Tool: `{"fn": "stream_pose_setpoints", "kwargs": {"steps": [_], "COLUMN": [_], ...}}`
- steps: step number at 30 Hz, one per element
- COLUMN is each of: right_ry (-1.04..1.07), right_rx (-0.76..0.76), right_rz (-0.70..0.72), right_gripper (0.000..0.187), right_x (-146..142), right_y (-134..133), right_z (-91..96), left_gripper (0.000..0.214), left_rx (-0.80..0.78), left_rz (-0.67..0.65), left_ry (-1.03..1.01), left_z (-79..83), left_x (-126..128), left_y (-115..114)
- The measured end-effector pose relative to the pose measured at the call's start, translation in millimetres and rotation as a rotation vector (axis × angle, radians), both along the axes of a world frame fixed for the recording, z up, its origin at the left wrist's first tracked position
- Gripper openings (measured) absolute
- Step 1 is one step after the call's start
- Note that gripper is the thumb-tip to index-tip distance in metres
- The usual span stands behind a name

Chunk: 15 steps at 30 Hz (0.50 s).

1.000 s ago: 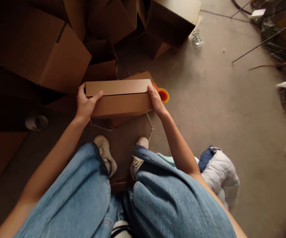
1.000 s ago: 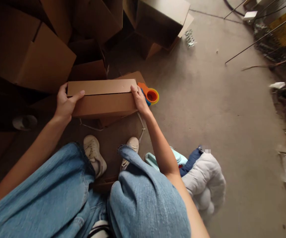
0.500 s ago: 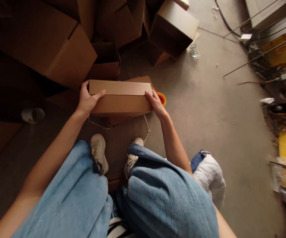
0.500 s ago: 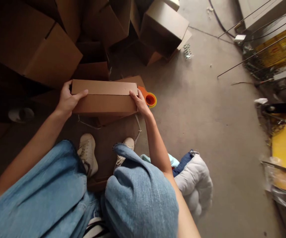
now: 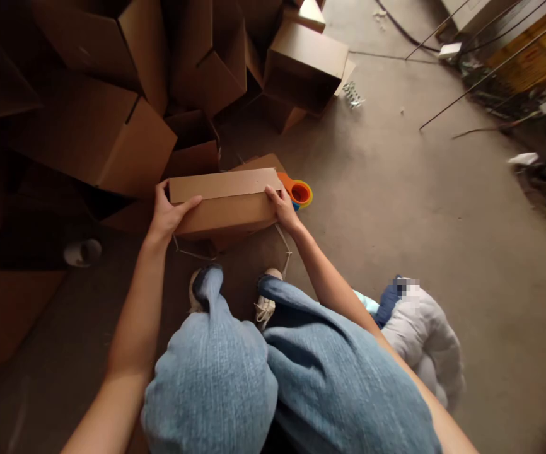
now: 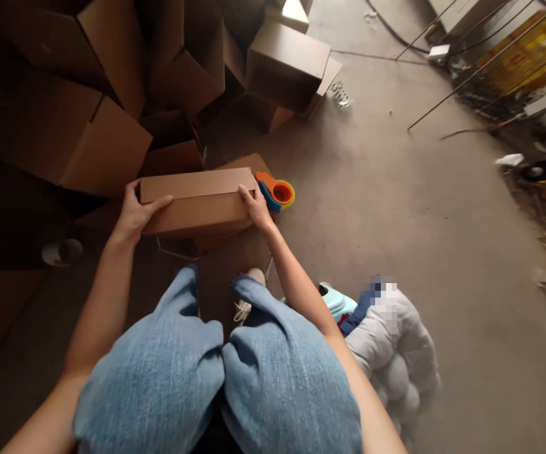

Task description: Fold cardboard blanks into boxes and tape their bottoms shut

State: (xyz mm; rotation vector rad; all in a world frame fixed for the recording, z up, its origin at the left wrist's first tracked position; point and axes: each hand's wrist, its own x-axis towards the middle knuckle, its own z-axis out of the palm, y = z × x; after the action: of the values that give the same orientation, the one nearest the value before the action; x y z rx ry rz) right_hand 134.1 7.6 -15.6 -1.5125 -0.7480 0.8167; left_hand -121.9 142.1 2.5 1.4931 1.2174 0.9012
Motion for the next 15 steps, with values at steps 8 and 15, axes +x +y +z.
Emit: {"fn": "stream_pose_setpoints", "kwargs": {"steps": [8, 15], "right_ry": [0.045, 0.174], "right_rx": [-0.067, -0.113], "right_rz": [-0.054, 0.036], "right_gripper": [0.070, 0.070], "right_x": [3, 9], "right_y": [3, 2], "right_z": [-2.1, 9.0], "left_gripper": [0.074, 0.075], "left_rx": [0.024, -0.079], "left_rz": [0.042, 0.080], "left_ry": [0.030, 0.000], "left_z": [-4.1, 3.0], "left_x": [8, 11], "left_y": [0, -10]}}
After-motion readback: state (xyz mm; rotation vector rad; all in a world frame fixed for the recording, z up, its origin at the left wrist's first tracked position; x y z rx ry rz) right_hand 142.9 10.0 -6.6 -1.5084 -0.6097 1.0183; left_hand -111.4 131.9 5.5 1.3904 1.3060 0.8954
